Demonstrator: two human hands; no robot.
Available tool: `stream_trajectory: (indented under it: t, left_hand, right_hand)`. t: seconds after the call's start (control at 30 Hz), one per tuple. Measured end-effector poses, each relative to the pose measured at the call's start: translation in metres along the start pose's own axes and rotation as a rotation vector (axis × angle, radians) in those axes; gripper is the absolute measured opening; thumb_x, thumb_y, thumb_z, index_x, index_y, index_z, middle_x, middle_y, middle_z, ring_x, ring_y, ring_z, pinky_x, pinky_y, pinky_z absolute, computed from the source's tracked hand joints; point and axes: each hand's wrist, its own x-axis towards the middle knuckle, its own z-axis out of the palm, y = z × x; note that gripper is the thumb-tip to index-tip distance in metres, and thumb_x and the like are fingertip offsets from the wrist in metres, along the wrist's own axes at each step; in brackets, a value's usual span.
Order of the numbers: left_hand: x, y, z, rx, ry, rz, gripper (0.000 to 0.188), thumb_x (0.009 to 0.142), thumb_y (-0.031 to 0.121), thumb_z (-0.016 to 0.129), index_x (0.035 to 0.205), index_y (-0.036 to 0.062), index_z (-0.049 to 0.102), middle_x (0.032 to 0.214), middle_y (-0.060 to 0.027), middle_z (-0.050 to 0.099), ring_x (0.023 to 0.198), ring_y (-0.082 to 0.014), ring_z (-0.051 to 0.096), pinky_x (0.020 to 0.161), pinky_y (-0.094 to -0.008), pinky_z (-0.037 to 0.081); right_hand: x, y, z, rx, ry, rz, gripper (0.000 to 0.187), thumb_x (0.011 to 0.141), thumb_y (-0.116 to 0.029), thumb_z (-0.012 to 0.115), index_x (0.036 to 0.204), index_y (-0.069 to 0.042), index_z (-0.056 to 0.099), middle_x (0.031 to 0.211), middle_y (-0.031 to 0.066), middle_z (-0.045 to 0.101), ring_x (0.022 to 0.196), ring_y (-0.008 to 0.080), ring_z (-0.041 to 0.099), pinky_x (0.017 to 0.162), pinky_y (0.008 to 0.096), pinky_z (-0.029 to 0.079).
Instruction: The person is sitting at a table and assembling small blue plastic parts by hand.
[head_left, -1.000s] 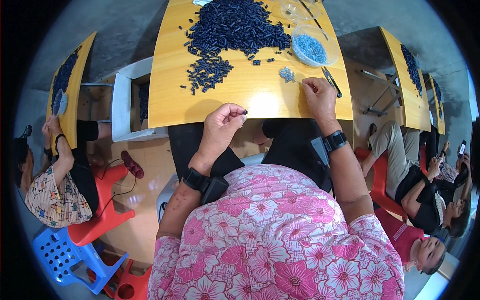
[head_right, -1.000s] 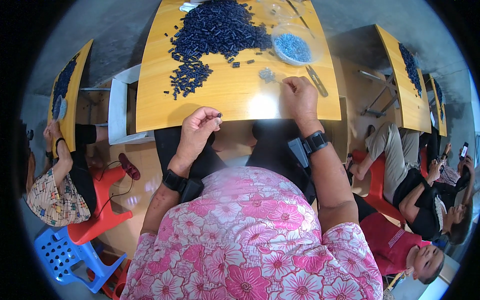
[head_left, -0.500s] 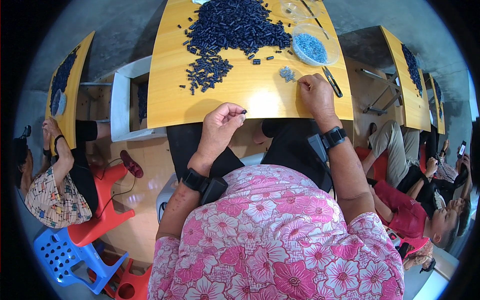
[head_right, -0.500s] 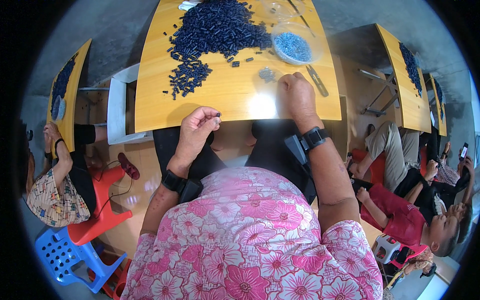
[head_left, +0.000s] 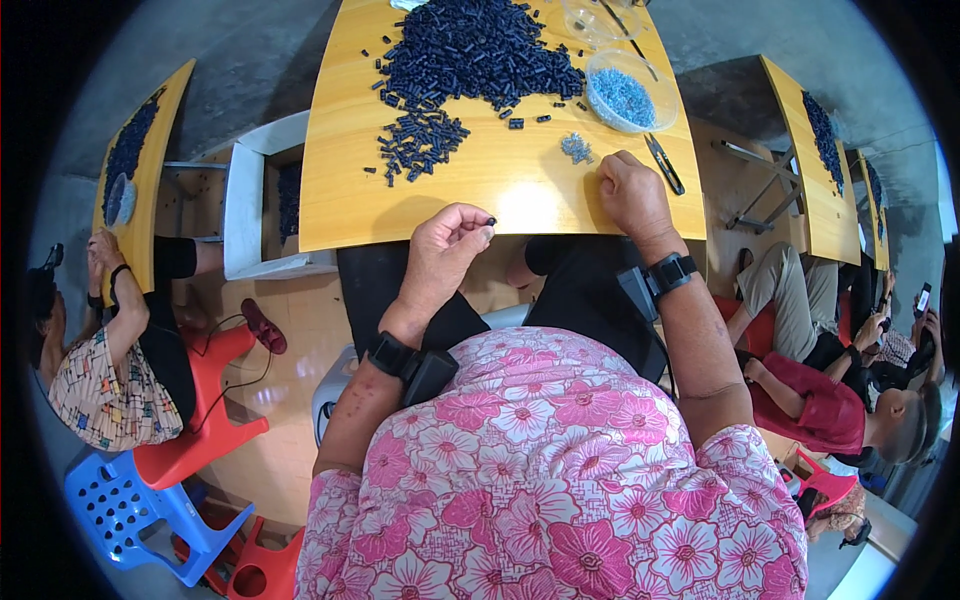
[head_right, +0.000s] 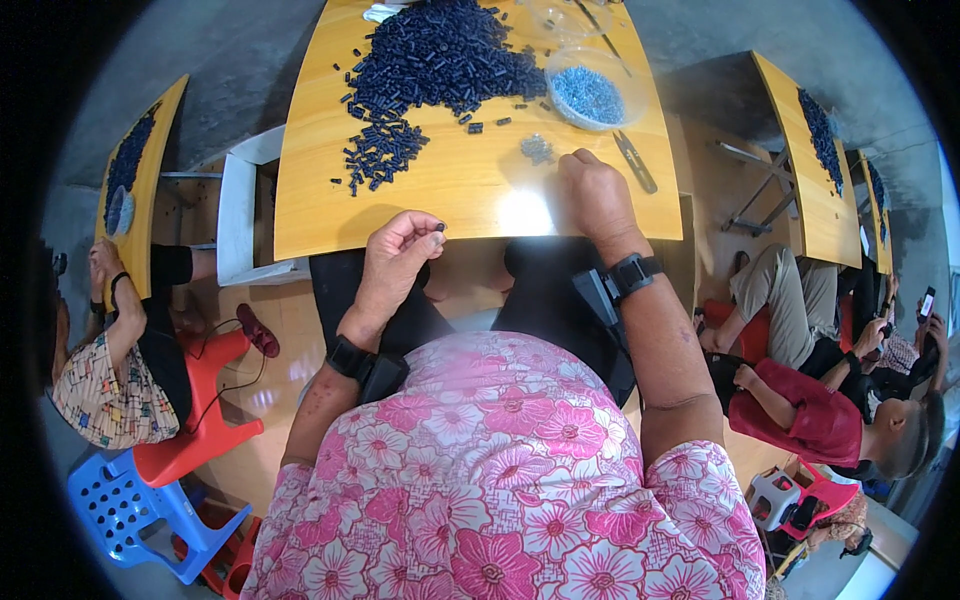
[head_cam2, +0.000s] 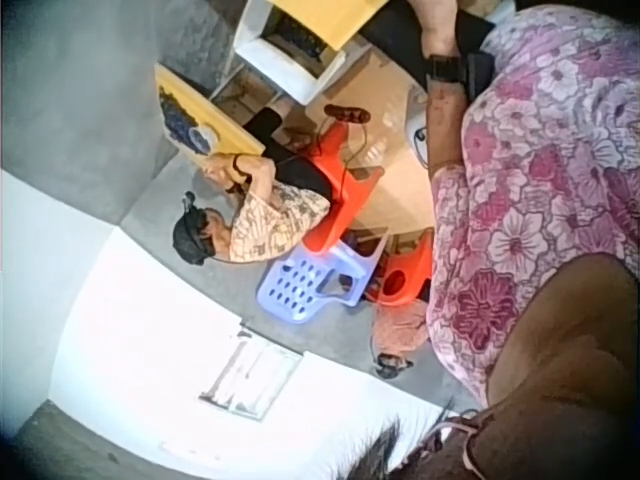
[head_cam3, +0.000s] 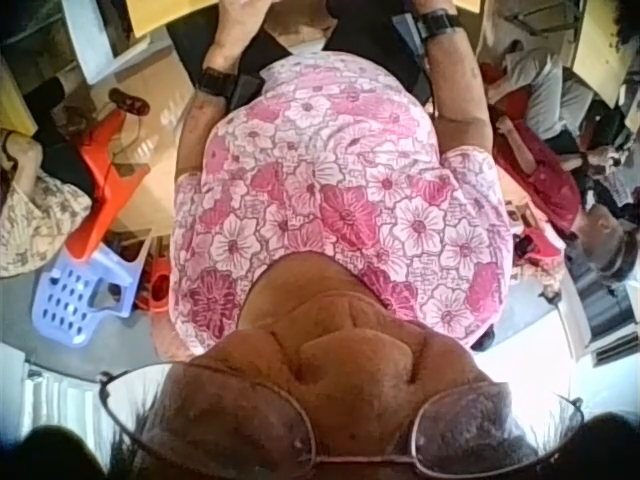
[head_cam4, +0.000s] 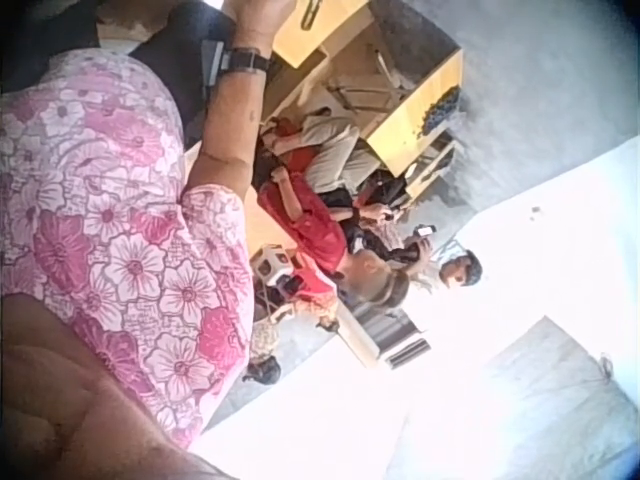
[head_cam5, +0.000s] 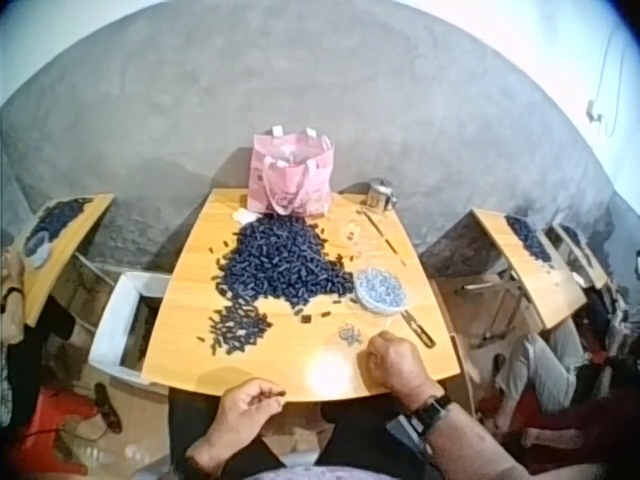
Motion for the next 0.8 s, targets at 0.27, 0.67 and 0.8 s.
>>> stream_trajectory:
  t: [0.27, 0.67, 0.8]
  left_hand:
    - [-0.005, 0.005, 0.001, -0.028, 0.008, -0.004, 0.013, 0.09, 0.009, 0.061, 0.099, 0.0001, 0.061, 0.082, -0.0003, 0.062, 0.072, -0.0059, 0.057, 0.069, -0.0201, 0.049]
    - [-0.015, 0.013, 0.001, -0.211, -0.038, 0.003, 0.013, 0.089, 0.007, 0.059, 0.101, 0.0003, 0.06, 0.09, -0.0028, 0.062, 0.079, -0.0069, 0.058, 0.072, -0.0212, 0.049]
    - [-0.019, 0.016, -0.001, -0.203, -0.032, -0.013, 0.014, 0.09, 0.007, 0.059, 0.101, -0.0005, 0.06, 0.09, -0.0031, 0.063, 0.079, -0.0075, 0.058, 0.072, -0.0214, 0.049]
  right_hand:
    - [-0.01, -0.009, 0.003, 0.621, 0.058, 0.209, 0.025, 0.081, 0.002, 0.054, 0.102, -0.004, 0.067, 0.076, 0.0052, 0.057, 0.074, 0.0145, 0.056, 0.069, 0.0262, 0.046]
    - [-0.008, -0.087, -0.005, 1.271, -0.295, 0.428, 0.018, 0.087, -0.002, 0.055, 0.102, 0.001, 0.065, 0.084, 0.0044, 0.066, 0.071, 0.0097, 0.061, 0.069, 0.0227, 0.049]
    - [-0.01, -0.102, 0.003, 1.267, -0.362, 0.449, 0.016, 0.088, -0.004, 0.057, 0.1, 0.001, 0.067, 0.076, 0.0034, 0.065, 0.069, 0.0097, 0.061, 0.067, 0.0227, 0.049]
